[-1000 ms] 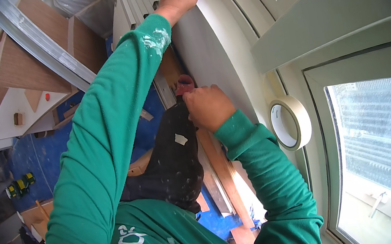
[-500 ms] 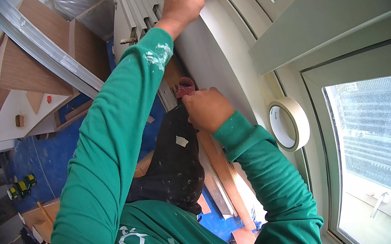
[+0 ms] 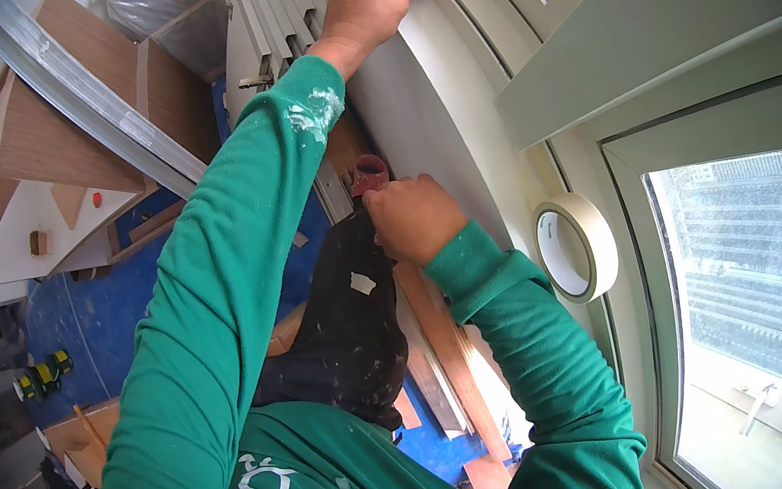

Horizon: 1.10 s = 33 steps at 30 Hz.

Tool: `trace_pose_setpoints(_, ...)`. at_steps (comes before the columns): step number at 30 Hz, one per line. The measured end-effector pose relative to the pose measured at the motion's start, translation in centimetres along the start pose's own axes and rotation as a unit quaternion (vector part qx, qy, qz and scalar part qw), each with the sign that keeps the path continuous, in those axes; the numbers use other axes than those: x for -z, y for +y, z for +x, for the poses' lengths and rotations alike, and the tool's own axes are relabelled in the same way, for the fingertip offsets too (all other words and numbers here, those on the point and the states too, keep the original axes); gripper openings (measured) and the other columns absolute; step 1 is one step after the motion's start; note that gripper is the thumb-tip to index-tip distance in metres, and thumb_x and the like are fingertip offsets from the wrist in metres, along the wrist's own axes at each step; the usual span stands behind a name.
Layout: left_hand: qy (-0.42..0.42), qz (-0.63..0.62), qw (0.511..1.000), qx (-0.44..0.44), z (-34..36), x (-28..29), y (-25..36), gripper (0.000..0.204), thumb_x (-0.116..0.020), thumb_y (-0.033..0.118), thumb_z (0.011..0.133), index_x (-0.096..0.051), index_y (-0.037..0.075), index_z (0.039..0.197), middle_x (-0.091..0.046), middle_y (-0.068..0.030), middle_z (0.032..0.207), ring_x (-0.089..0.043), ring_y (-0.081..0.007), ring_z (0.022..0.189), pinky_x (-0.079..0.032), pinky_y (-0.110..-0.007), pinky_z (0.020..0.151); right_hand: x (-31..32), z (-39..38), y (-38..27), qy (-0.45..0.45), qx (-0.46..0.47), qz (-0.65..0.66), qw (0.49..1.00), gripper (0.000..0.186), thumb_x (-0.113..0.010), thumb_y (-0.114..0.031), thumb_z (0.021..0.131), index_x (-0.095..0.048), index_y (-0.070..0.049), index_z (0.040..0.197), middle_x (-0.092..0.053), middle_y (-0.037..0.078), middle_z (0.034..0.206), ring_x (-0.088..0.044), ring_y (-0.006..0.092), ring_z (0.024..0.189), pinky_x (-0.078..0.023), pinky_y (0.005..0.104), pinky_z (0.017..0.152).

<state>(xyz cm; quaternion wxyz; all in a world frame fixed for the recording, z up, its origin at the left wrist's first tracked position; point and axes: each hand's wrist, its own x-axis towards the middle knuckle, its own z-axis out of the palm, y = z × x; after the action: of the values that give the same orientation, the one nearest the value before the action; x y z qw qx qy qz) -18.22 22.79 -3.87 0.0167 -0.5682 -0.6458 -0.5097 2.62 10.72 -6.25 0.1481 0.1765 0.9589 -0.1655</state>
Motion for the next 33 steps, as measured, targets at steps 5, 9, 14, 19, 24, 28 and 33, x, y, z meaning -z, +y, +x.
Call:
trace_pose_setpoints(5, -0.013, 0.036, 0.999, -0.004, 0.1, 0.0, 0.0, 0.014, -0.071, 0.019, 0.094, -0.083, 0.013, 0.090, -0.077, -0.0061, 0.083, -0.070, -0.0269, 0.081, -0.047, -0.041, 0.098, 0.0, -0.1, -0.1, -0.002, 0.004, -0.005, 1.000, 0.025, -0.084, -0.027, 0.082, -0.074, -0.008, 0.095, -0.077, 0.013, 0.091, -0.076, 0.0310, 0.092, -0.055, 0.0453, 0.084)
trace_pose_setpoints(9, 0.010, 0.057, 0.997, -0.061, 0.0, 0.0, -0.2, 0.012, -0.077, 0.020, 0.089, -0.082, 0.009, 0.091, -0.076, -0.0101, 0.087, -0.071, -0.0309, 0.080, -0.055, -0.044, 0.089, 0.0, -0.1, 0.0, 0.009, 0.002, -0.004, 1.000, 0.025, -0.085, -0.027, 0.082, -0.074, -0.008, 0.093, -0.077, 0.012, 0.091, -0.076, 0.0308, 0.092, -0.055, 0.0448, 0.084)
trace_pose_setpoints(14, 0.023, 0.071, 0.995, -0.070, 0.0, -0.2, -0.7, 0.012, -0.076, 0.019, 0.090, -0.082, 0.009, 0.089, -0.077, -0.0079, 0.090, -0.071, -0.0305, 0.084, -0.054, -0.043, 0.090, 1.0, 0.2, -0.5, -0.051, -0.011, 0.000, 0.999, 0.029, -0.084, -0.028, 0.085, -0.071, -0.006, 0.100, -0.075, 0.012, 0.100, -0.073, 0.0344, 0.098, -0.056, 0.0484, 0.089)
trace_pose_setpoints(19, -0.031, 0.063, 0.997, -0.015, 0.2, 0.0, -0.2, 0.021, -0.065, 0.013, 0.094, -0.085, 0.017, 0.092, -0.078, -0.0011, 0.091, -0.067, -0.0233, 0.101, -0.042, -0.041, 0.103, 0.7, 0.0, -0.3, -0.044, -0.011, 0.000, 0.999, 0.029, -0.084, -0.027, 0.085, -0.070, -0.006, 0.100, -0.075, 0.012, 0.099, -0.073, 0.0339, 0.097, -0.056, 0.0479, 0.088)
trace_pose_setpoints(24, -0.039, 0.060, 0.997, -0.024, -0.4, 0.1, 0.3, 0.024, -0.063, 0.009, 0.092, -0.085, 0.016, 0.091, -0.078, -0.0020, 0.090, -0.068, -0.0235, 0.098, -0.042, -0.041, 0.103, 0.7, 0.0, -0.3, -0.038, -0.008, -0.003, 0.999, 0.029, -0.084, -0.027, 0.085, -0.070, -0.006, 0.100, -0.075, 0.012, 0.100, -0.073, 0.0340, 0.098, -0.056, 0.0479, 0.088)
trace_pose_setpoints(28, -0.042, 0.057, 0.997, -0.005, 0.6, 0.3, 0.2, 0.025, -0.062, 0.006, 0.090, -0.085, 0.015, 0.090, -0.079, -0.0028, 0.089, -0.070, -0.0235, 0.093, -0.043, -0.041, 0.102, 1.1, 0.0, -0.5, -0.048, -0.010, 0.000, 0.999, 0.030, -0.084, -0.027, 0.084, -0.070, -0.006, 0.100, -0.075, 0.012, 0.101, -0.073, 0.0342, 0.098, -0.056, 0.0478, 0.089)
trace_pose_setpoints(33, -0.036, 0.072, 0.996, -0.034, -0.2, 0.1, 0.5, 0.027, -0.061, 0.002, 0.088, -0.085, 0.015, 0.090, -0.079, -0.0022, 0.086, -0.072, -0.0221, 0.089, -0.043, -0.040, 0.100, 0.8, 0.0, -0.4, -0.037, -0.008, 0.000, 0.999, 0.029, -0.084, -0.027, 0.084, -0.071, -0.006, 0.100, -0.075, 0.013, 0.101, -0.073, 0.0342, 0.098, -0.056, 0.0478, 0.090)
